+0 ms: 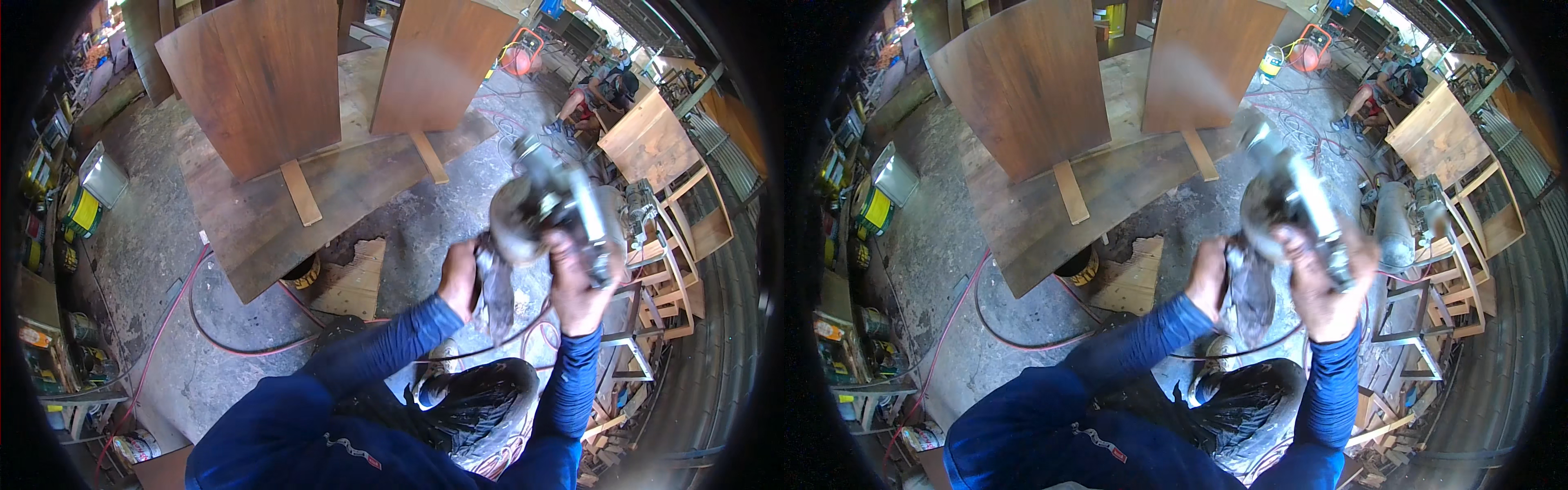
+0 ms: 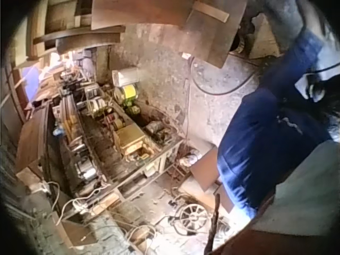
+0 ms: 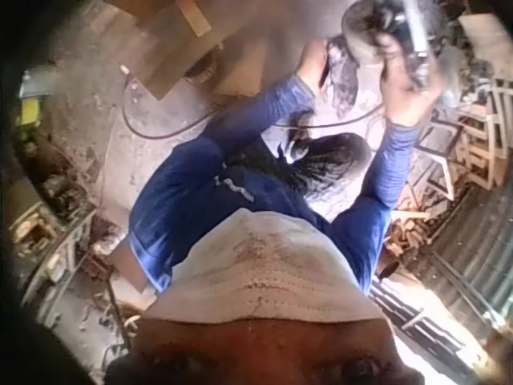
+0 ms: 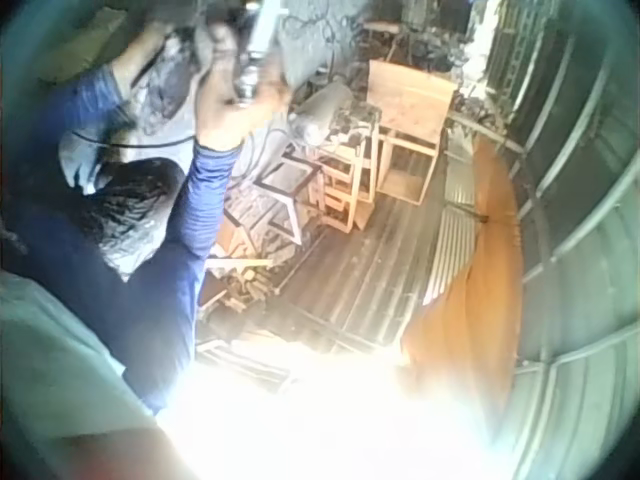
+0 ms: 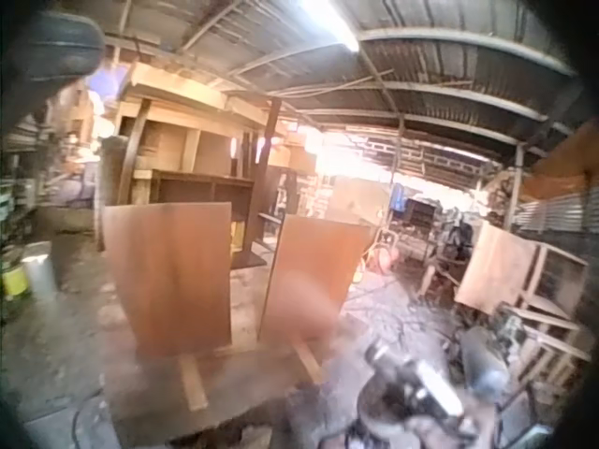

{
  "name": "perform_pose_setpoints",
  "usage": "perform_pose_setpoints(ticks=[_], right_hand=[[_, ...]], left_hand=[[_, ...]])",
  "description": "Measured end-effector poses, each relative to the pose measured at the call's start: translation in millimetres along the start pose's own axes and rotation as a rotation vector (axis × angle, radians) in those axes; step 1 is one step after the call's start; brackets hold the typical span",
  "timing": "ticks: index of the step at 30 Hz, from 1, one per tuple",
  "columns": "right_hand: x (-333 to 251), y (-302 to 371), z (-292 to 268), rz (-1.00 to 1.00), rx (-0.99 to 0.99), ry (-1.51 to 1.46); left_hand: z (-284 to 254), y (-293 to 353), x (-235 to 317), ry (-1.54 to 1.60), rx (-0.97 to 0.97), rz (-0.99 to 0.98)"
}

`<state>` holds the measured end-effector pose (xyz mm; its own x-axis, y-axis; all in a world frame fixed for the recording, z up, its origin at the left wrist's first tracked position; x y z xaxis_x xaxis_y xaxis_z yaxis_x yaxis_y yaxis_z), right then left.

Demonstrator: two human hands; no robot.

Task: The recorder uses a spray gun to apply a finish to wood furniture panels, wiping them down with a cloth between coats.

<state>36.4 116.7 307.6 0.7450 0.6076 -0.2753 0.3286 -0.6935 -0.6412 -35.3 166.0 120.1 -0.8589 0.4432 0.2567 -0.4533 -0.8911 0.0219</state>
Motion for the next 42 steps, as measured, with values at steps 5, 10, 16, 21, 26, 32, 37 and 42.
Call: perform_pose_setpoints(ticks=[5, 10, 16, 21, 26, 32, 37, 42], right_hand=[[-2, -49, -15, -0.011, 0.24, -0.265], [0, -40, 18, -0.032, 0.069, -0.14], [48, 6, 98, 0.078, -0.472, -0.355], [121, 21, 99, 0.372, -0.293, -0.438], [174, 33, 63, 0.424, -0.105, -0.206], [202, 59, 54, 0.632, -0.113, -0.113], [192, 65, 49, 0.641, -0.149, -0.313], [150, 65, 10, 0.518, -0.126, -0.33]], left_hand=[[47, -25, 72, -0.153, -0.073, 0.196], [-5, -15, 42, -0.179, 0.09, 0.198], [-147, -2, -41, -0.625, 0.225, -0.142], [-146, -20, -1, -1.793, 0.27, 0.013], [-82, -113, 89, -2.554, 0.397, 0.183], [-65, -216, 139, -2.754, 0.485, -0.369], [-94, -179, 181, -2.812, 0.496, -0.597], [-125, -138, 251, -2.955, 0.525, -0.509]])
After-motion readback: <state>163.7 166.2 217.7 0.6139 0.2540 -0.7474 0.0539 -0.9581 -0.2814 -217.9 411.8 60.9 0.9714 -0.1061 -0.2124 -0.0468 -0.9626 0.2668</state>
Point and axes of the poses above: each hand's wrist, its own y-axis away from the middle knuckle, its own z-axis out of the palm, x = y × z, the point moved 5 cm from there along -y, towards the middle knuckle, and after that the axes turned 14 degrees about -x, right-handed, at the moved point
